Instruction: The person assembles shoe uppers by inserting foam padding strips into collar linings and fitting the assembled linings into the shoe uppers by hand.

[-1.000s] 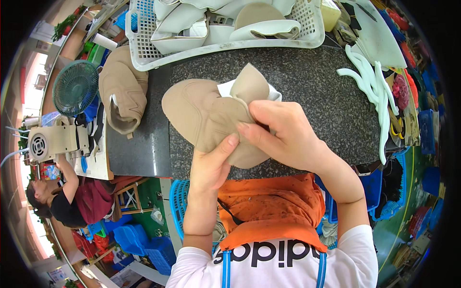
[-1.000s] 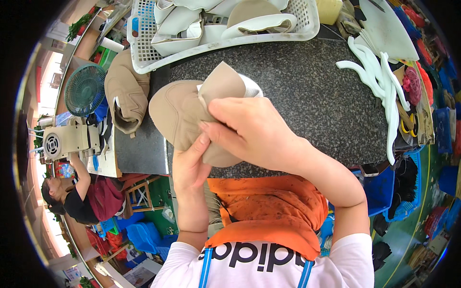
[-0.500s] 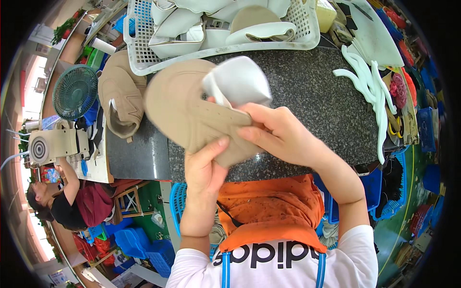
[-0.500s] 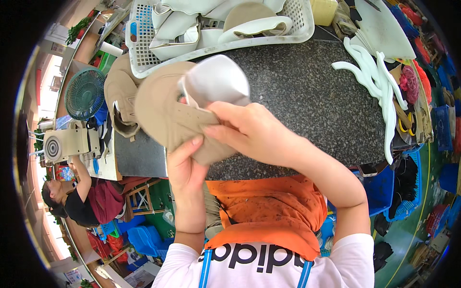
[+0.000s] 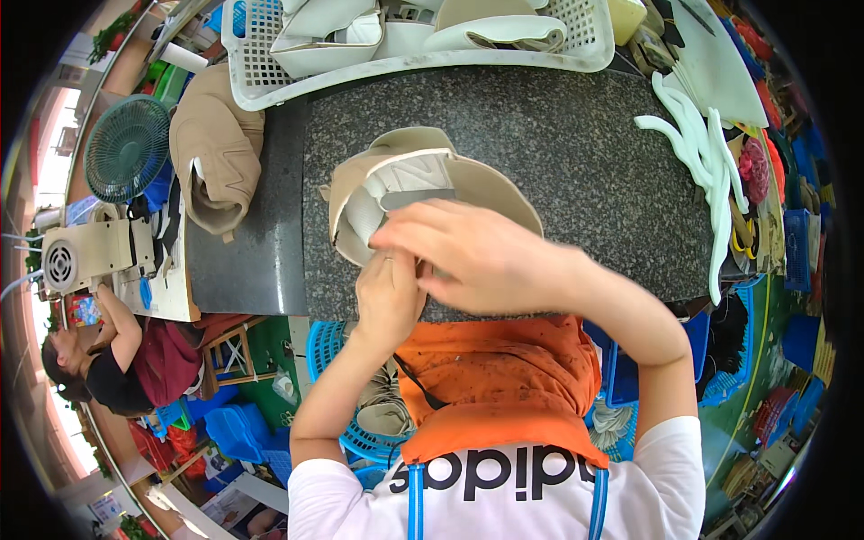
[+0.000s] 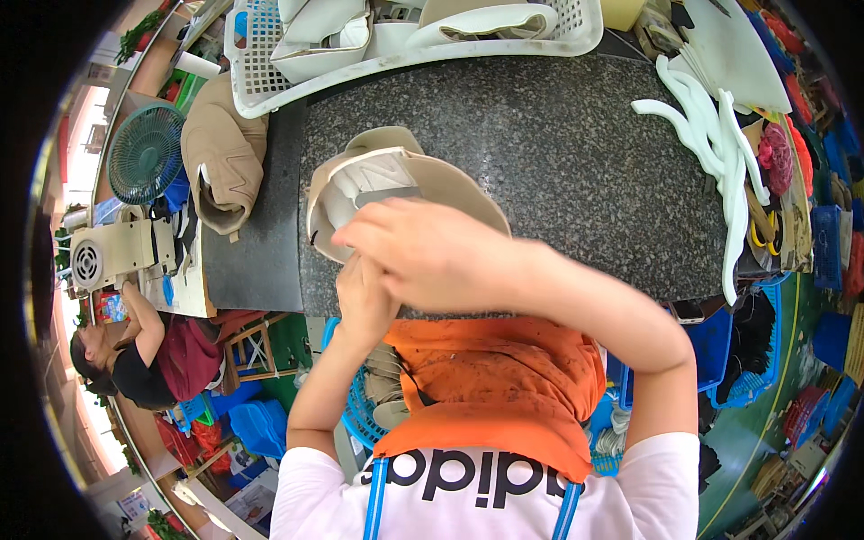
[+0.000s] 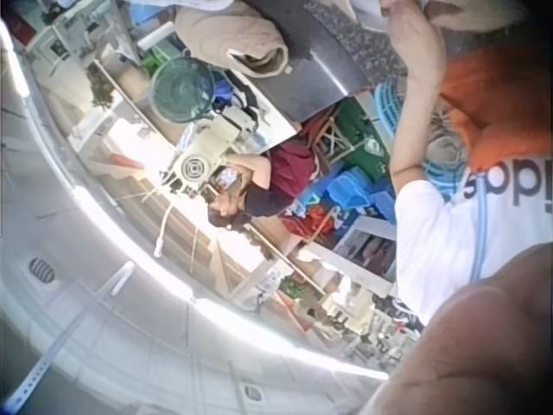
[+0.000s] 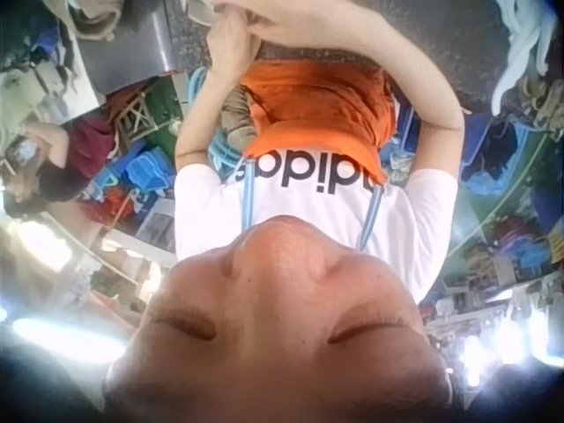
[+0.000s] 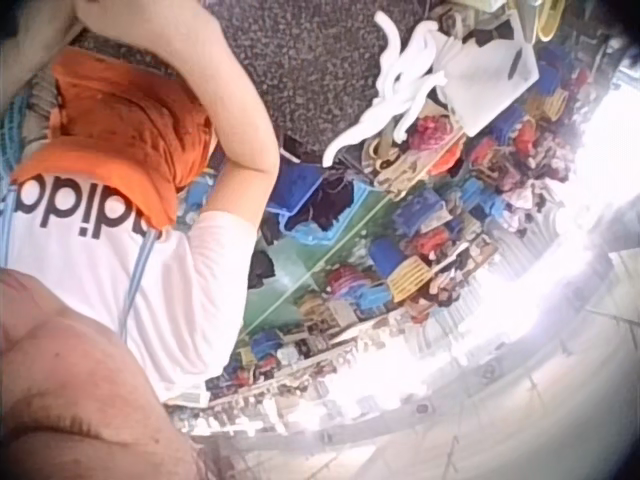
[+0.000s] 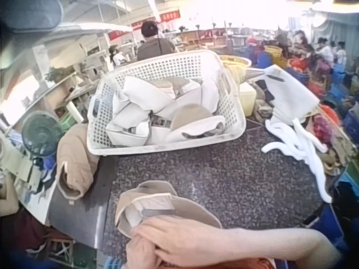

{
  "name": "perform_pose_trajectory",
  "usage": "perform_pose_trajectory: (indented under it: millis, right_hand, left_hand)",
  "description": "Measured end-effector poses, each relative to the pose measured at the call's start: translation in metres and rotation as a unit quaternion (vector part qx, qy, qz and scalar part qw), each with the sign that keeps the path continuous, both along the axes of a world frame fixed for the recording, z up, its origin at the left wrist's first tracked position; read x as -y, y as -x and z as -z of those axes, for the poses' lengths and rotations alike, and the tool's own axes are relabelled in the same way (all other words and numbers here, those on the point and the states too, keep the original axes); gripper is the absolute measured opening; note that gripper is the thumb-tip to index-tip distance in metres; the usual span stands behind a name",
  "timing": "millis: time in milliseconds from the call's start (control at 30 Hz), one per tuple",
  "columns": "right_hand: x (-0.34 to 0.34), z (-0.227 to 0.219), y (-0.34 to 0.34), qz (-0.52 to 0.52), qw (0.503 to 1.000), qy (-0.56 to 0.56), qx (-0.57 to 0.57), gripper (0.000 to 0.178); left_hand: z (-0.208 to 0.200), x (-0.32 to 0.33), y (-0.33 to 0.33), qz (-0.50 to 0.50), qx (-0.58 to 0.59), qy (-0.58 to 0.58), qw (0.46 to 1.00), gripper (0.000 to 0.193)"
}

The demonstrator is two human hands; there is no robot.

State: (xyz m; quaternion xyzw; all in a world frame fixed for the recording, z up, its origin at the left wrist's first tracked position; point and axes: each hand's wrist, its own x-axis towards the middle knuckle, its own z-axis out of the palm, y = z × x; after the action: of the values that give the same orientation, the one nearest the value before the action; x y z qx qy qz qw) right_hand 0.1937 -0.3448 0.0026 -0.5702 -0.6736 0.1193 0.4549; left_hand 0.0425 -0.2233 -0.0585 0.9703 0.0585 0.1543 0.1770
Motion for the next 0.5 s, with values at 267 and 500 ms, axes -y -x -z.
perform_pose_trajectory:
  millis: [267, 500]
  right_hand:
    - [-0.011, 0.041, -0.033, 0.098, 0.959, 0.258, 0.058, 0.029]
    - [0.022, 0.061, -0.052, -0.038, 0.979, -0.02, 0.201, 0.016]
  left_hand:
    - [-0.014, -0.017, 0.016, -0.161, -0.054, 0.237, 0.956, 0.035]
    - [-0.022, -0.037, 0.036, 0.151, -0.036, -0.038, 0.987, 0.039]
